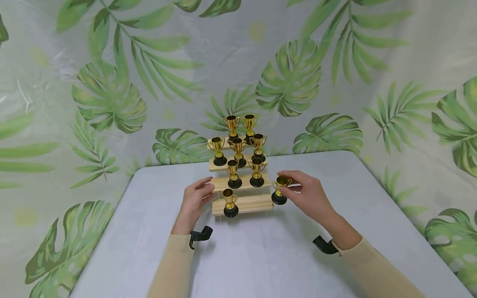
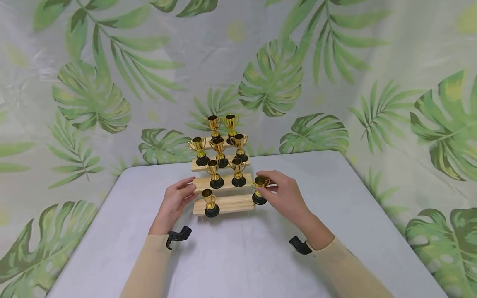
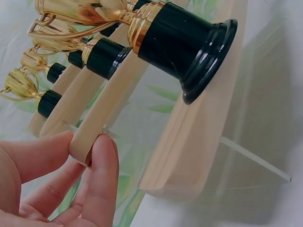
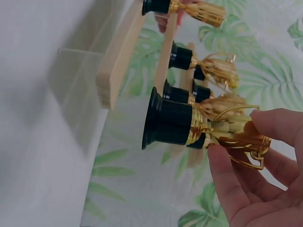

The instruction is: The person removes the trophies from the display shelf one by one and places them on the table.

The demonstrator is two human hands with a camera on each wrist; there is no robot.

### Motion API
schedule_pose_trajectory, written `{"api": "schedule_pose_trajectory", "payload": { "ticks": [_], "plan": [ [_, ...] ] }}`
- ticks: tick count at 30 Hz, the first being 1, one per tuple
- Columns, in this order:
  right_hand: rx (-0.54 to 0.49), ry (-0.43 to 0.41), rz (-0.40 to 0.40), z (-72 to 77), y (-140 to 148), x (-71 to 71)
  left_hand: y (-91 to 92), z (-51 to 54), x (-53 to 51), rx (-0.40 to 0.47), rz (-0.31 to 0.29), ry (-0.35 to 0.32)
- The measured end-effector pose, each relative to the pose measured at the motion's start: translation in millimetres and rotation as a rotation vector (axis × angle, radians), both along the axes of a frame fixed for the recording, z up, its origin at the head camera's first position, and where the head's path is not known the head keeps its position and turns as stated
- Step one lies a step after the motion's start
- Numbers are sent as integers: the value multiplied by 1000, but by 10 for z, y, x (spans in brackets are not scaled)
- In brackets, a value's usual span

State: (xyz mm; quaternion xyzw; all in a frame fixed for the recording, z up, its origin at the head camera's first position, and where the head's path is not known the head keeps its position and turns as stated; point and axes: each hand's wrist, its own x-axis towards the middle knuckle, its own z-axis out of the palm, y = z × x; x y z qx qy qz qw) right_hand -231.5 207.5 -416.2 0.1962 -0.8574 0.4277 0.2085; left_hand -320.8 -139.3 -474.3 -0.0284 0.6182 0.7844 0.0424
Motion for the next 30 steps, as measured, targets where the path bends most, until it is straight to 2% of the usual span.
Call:
{"api": "schedule_pose_trajectory", "payload": {
  "ticks": [7,13,18,30],
  "plan": [
    [14,-1,-64,-32,182,66,-7,23,-10,1,-7,-24],
    [35,-6,-103,-110,306,79,-2,17,-15,-9,3,-18],
    [25,-24,-117,-192,380,83,-1,12,-19,-25,12,-7],
    [37,-86,-125,-389,485,34,-4,3,-15,1,26,-8]
  ]
}}
